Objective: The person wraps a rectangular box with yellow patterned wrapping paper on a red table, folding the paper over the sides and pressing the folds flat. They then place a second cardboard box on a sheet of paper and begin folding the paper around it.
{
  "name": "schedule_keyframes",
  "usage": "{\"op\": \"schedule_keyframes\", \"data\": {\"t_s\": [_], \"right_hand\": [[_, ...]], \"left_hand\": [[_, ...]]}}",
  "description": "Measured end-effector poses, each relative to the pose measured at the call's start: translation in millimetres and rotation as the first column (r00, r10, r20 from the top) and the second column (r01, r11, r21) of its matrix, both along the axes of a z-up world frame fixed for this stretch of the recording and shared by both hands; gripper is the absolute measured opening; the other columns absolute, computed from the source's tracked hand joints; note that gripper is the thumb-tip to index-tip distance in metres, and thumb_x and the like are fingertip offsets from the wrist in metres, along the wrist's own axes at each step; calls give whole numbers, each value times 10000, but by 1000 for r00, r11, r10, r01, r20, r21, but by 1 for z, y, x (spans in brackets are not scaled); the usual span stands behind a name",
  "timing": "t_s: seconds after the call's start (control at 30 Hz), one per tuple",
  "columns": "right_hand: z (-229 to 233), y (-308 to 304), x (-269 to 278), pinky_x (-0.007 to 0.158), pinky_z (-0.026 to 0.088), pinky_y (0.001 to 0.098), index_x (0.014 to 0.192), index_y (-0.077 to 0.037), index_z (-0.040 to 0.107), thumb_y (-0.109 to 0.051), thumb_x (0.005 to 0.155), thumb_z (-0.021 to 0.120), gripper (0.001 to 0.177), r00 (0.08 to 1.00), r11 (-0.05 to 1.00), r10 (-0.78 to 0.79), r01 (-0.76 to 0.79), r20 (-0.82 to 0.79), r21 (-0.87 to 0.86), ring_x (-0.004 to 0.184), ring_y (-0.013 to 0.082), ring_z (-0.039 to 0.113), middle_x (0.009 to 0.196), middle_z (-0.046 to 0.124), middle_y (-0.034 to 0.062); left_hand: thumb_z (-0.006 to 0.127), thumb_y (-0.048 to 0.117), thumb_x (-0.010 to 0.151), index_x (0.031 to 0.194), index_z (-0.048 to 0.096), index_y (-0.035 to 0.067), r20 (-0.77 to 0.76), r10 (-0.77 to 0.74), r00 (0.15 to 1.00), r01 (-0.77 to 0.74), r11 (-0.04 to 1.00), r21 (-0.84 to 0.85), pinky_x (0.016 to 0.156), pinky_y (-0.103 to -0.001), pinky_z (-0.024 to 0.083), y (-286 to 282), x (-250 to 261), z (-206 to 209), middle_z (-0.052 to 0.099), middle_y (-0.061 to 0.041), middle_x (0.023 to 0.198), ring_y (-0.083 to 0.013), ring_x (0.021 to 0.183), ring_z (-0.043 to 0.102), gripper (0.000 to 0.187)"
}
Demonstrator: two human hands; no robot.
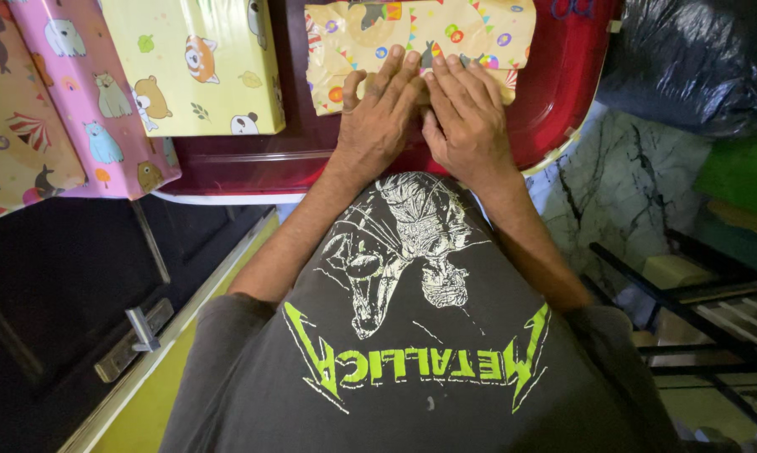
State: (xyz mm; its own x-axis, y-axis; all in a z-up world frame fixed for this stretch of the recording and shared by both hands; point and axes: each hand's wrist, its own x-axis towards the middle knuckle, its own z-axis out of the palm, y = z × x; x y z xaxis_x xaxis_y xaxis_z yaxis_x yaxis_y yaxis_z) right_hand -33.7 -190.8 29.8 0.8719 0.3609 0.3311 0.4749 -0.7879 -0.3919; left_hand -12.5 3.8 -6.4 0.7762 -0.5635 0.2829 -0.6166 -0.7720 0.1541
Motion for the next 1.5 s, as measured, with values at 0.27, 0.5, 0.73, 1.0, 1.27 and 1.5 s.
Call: {"op": "schedule_keyframes", "data": {"t_s": [0.27,0.5,0.73,1.0,1.27,1.5], "right_hand": [[0,3,0,1215,421,483,1333,84,670,-74,968,775,411,1000,1000,-4,4,9,-6,1389,354,549,1457,606,210],[-1,3,1,1212,436,468,1325,76,671,-56,961,795,406,1000,1000,-7,7,28,-15,1389,343,556,1451,612,194],[-1,2,1,1193,451,451,1322,69,680,-50,945,797,412,999,999,1,1,50,-45,1383,336,560,1445,621,188],[-1,2,0,1182,464,425,1338,63,671,-47,940,792,430,999,999,-8,10,40,-36,1393,336,555,1457,614,179],[4,2,-3,1190,468,422,1335,75,658,-40,935,775,432,1000,1000,-12,13,12,-25,1412,336,525,1484,582,177],[4,-3,-1,1180,461,420,1328,90,667,-33,899,742,452,1000,1000,-1,2,24,-23,1401,323,530,1482,595,174]], "left_hand": [[780,332,1022,1552,514,165,-41,70,997,-73,993,-95,1193,-466,253,13,-6,8,450,-165,1593,-270,1526,376,616],[783,339,1033,1562,526,151,10,75,997,-74,997,-27,1194,-473,253,16,-6,1,441,-149,1610,-254,1531,378,618],[816,309,1023,1530,530,113,-15,71,997,-72,991,-109,1162,-440,296,20,-6,-11,481,-144,1581,-249,1515,409,614],[786,325,1041,1520,516,96,-32,72,997,-75,993,-95,1138,-464,310,17,-4,-9,504,-170,1549,-275,1473,457,596],[603,289,1116,1649,427,247,87,59,994,-76,976,204,1137,-479,264,7,-1,16,544,-206,1440,-330,1384,520,563],[619,288,1077,1632,430,260,-82,86,993,-76,990,118,1159,-503,198,-1,-1,14,481,-138,1554,-362,1429,425,588]]}}
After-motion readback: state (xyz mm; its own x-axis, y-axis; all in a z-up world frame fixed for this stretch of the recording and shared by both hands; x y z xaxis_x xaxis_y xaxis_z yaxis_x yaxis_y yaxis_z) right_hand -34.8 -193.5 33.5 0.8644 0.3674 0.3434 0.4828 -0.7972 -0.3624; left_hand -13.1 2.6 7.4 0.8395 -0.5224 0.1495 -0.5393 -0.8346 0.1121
